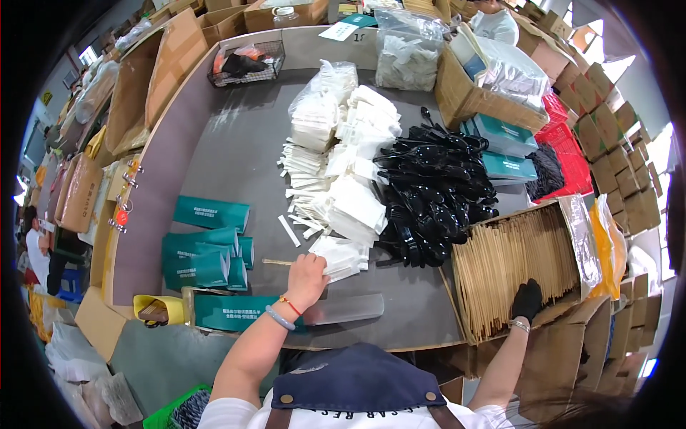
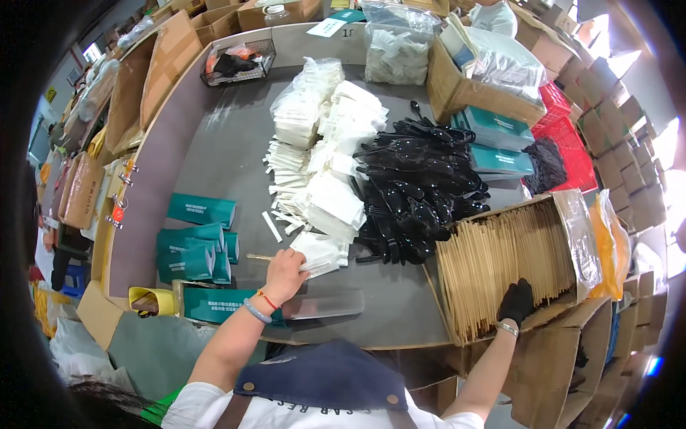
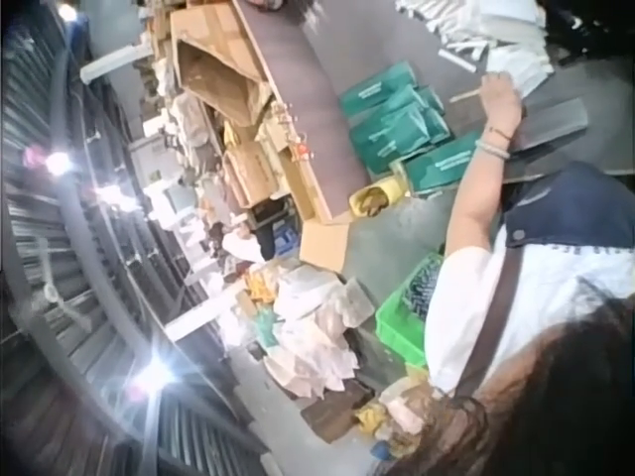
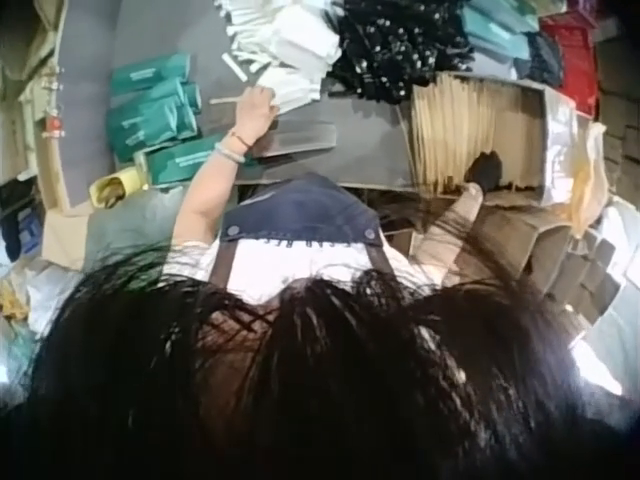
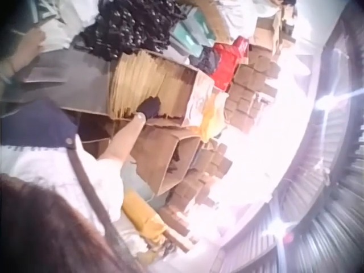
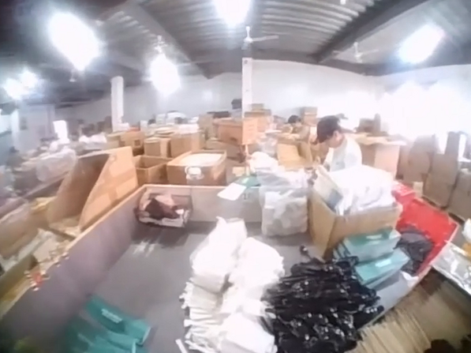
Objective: Packing black and white plastic strips into green paper sleeves at a factory workstation.
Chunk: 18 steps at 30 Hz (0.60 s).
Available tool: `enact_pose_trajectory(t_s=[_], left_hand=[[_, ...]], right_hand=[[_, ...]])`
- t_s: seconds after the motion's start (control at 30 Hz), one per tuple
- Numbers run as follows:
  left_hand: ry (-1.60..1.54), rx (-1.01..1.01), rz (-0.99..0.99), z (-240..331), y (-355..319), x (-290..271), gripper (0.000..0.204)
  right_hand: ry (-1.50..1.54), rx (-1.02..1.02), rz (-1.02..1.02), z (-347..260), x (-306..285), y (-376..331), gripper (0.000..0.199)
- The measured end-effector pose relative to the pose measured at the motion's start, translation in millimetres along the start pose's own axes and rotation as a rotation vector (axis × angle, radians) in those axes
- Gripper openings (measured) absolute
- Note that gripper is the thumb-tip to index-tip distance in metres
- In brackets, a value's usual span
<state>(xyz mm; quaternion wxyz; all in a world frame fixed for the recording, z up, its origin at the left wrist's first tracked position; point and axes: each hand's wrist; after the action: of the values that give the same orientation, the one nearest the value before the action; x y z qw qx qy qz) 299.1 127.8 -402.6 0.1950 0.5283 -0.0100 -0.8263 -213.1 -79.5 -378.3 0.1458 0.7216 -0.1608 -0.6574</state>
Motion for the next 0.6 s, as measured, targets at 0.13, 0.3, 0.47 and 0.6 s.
enact_pose_trajectory(t_s=[0.13, 0.3, 0.47, 0.6], left_hand=[[-0.035, 0.004, -0.032, 3, 2, -2, 0.02], [-0.537, -0.32, -0.393, 29, 2, -48, 0.016], [-0.113, 0.141, -0.244, 20, -40, -40, 0.02], [-0.073, 0.176, -0.029, 29, -54, -37, 0.021]], right_hand=[[0.062, 0.157, 0.254, -26, -10, -1, 0.029], [0.657, -0.085, 0.351, -130, -2, -25, 0.025], [0.709, -0.251, -0.125, -297, -20, -49, 0.017], [0.469, -0.358, -0.213, -319, 10, -49, 0.021]])
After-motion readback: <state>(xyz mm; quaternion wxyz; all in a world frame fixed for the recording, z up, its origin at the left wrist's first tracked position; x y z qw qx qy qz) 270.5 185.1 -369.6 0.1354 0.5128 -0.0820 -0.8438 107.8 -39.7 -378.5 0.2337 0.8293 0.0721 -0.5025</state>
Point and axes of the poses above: each hand's wrist, its own y-axis towards the middle knuckle, its own x-axis out of the palm, z = x × y, and after that the axes turned 8 degrees about z, right-handed
